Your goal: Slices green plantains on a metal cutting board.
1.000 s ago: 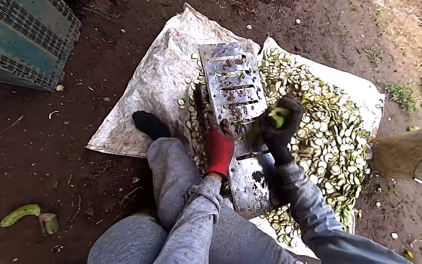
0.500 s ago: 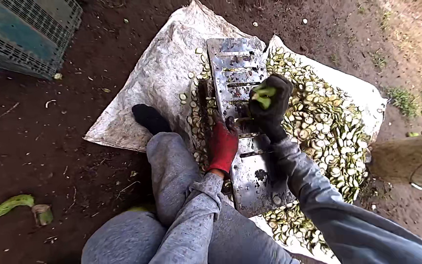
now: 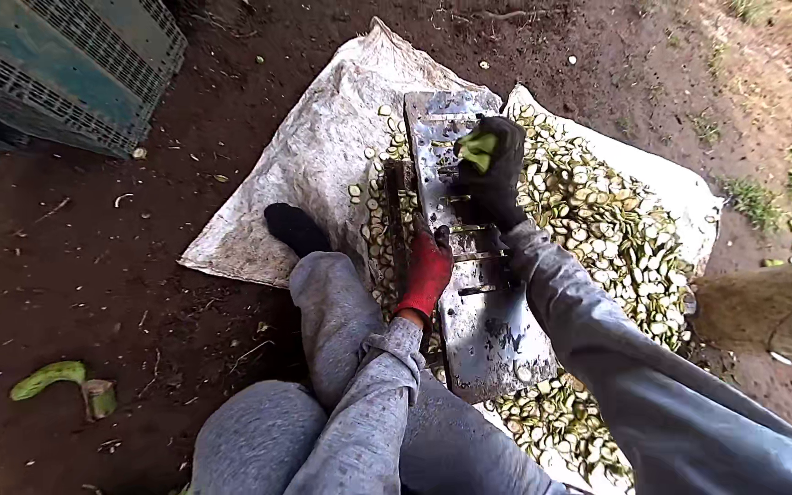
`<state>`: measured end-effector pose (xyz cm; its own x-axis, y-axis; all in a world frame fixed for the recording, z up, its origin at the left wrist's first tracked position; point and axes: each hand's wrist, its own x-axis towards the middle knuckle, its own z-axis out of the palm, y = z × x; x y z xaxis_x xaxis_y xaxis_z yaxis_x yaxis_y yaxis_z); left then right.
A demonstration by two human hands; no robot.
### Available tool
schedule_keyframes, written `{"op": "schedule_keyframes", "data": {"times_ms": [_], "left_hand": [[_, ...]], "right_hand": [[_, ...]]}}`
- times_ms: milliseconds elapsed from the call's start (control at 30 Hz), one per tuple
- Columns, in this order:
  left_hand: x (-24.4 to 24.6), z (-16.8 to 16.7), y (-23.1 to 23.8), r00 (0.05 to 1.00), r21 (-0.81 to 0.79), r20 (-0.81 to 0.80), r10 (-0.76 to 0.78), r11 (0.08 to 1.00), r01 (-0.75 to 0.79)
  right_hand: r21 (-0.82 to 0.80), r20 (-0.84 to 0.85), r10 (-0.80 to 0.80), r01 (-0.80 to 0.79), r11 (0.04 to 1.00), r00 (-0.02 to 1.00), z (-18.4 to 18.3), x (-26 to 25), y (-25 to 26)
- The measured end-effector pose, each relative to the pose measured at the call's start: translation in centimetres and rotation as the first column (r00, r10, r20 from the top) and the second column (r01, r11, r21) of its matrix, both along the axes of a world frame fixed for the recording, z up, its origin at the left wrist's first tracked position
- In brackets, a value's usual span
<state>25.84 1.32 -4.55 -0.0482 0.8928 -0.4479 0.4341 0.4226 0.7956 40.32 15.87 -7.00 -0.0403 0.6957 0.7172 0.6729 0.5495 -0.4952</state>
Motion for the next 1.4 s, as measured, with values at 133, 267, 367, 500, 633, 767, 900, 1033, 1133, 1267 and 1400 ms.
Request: {"op": "schedule_keyframes", "data": {"times_ms": [133,267,367,500,633,767,900,1033,1133,1267,1400], "left_hand": [[-0.6,0.0,-0.5,0.989,-0.002,0.130,0.077,0.997,-0.077],[-0.7,-0.3,0.0,0.978,0.012,0.198,0.066,0.997,-0.070],[-0.4,0.1,0.2,0.969,0.001,0.229,0.091,0.996,-0.094],[-0.5,-0.1,-0.1,0.981,-0.010,0.177,0.076,0.997,-0.075],[0.0,-0.4,1.0,0.998,0.007,0.047,0.044,0.999,-0.045],[0.0,0.0,-0.2,0.997,-0.015,0.061,0.048,0.999,-0.047],[-0.4,0.2,-0.6,0.994,-0.002,0.105,0.044,0.999,-0.044],[0.2,-0.4,-0.8,0.983,-0.008,0.169,0.077,0.997,-0.077],[0.0,-0.2,-0.6,0.985,-0.026,0.146,0.096,0.995,-0.093],[0.4,0.2,-0.6,0.990,-0.024,0.113,0.081,0.997,-0.079],[0.6,-0.2,-0.3,0.992,-0.010,0.110,0.069,0.998,-0.068]], "right_hand": [[-0.054,-0.049,0.007,-0.010,0.999,0.999,0.7,1.6,-6.8],[-0.162,-0.084,-0.045,0.031,0.986,0.995,-0.3,5.0,-22.9],[-0.057,0.006,0.033,-0.033,0.998,0.999,-0.7,3.2,-14.8],[-0.057,0.191,-0.036,0.048,0.997,0.981,0.3,1.1,-2.1],[-0.420,0.376,0.032,0.139,0.897,0.926,5.8,0.7,-2.5],[-0.406,0.362,0.078,0.082,0.910,0.929,5.4,0.4,-4.3],[-0.250,0.218,0.134,-0.078,0.965,0.967,1.9,2.9,-22.8],[-0.106,0.170,0.152,-0.135,0.985,0.974,0.1,3.1,-19.0],[-0.103,0.228,0.138,-0.117,0.988,0.964,0.5,1.0,-3.6],[-0.116,0.209,0.153,-0.131,0.985,0.966,1.1,2.3,-6.2],[-0.231,0.105,0.198,-0.170,0.958,0.975,0.5,5.4,-24.0]]}}
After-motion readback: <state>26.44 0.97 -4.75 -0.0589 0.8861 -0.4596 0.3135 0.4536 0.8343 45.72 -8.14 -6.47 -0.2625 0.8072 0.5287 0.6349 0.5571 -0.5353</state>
